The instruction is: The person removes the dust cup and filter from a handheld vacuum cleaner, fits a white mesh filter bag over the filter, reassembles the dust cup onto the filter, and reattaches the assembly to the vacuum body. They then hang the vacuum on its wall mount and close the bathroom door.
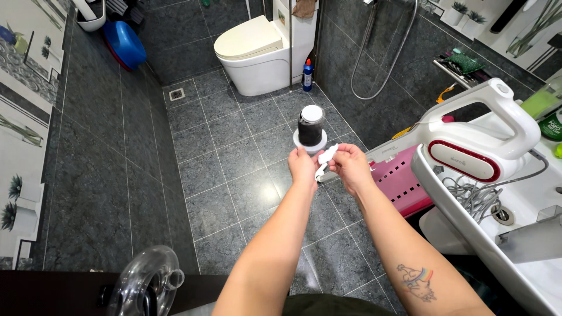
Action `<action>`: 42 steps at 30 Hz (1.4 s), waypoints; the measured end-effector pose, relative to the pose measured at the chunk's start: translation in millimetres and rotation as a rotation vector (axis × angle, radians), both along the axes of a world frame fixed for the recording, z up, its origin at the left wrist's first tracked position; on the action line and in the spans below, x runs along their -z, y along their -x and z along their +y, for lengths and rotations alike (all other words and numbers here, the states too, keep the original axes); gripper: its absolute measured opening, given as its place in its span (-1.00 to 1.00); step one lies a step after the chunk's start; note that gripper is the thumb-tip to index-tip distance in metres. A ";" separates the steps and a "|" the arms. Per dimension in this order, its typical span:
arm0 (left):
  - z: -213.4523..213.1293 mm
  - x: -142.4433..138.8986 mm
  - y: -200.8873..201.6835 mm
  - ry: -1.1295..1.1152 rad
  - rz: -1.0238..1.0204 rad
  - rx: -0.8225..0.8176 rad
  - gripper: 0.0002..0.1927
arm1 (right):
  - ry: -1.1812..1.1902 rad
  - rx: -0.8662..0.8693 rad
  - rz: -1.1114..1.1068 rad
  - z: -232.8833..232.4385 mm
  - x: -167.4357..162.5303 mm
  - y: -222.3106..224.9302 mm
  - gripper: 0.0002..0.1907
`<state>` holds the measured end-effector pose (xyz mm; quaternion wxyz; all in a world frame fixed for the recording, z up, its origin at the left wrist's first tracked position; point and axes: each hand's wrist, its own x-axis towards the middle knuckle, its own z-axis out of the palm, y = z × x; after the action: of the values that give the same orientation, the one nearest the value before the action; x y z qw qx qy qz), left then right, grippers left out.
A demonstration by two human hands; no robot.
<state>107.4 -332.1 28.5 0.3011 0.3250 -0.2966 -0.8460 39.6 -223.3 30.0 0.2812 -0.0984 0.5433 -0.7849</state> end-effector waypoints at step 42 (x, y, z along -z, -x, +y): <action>15.2 4.4 7.7 0.382 -0.491 -0.236 -0.62 | -0.113 -0.205 0.055 8.9 15.1 -32.8 -0.88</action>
<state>99.7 -316.9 24.1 0.3721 0.4890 -0.4738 -0.6308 72.4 -214.4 14.9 0.3499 -0.1591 0.5811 -0.7173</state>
